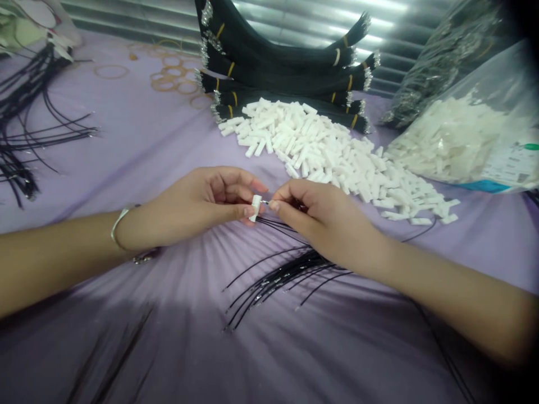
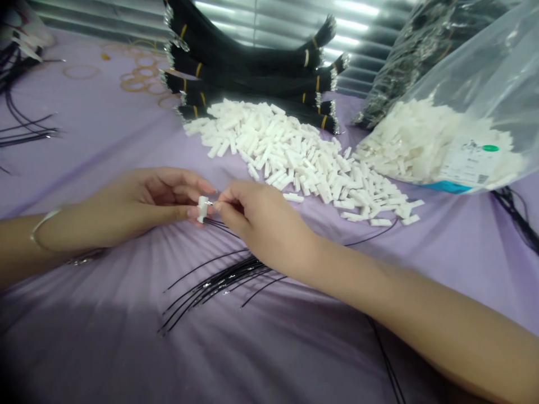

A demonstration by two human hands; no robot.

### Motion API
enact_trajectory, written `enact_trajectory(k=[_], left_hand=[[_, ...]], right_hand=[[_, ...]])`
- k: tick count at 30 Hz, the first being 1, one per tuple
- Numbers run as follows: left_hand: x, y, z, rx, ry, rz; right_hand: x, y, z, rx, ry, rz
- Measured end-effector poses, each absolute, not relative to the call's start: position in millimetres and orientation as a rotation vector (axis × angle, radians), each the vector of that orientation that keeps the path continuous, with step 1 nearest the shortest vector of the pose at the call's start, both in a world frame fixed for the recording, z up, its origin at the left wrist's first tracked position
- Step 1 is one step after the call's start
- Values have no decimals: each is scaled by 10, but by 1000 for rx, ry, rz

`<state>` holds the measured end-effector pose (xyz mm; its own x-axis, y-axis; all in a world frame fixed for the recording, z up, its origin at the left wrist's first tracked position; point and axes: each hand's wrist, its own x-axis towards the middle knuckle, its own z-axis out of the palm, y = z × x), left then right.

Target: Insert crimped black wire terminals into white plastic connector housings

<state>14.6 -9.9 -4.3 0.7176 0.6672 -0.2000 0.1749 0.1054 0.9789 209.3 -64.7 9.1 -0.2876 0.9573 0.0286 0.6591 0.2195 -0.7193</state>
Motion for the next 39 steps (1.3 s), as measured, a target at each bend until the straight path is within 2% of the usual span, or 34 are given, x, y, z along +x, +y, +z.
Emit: enact_trajectory(k=[39], left_hand=[[207, -144, 22, 1452, 817, 454]], right_hand=[[2075, -658, 57, -1550, -2008, 736]])
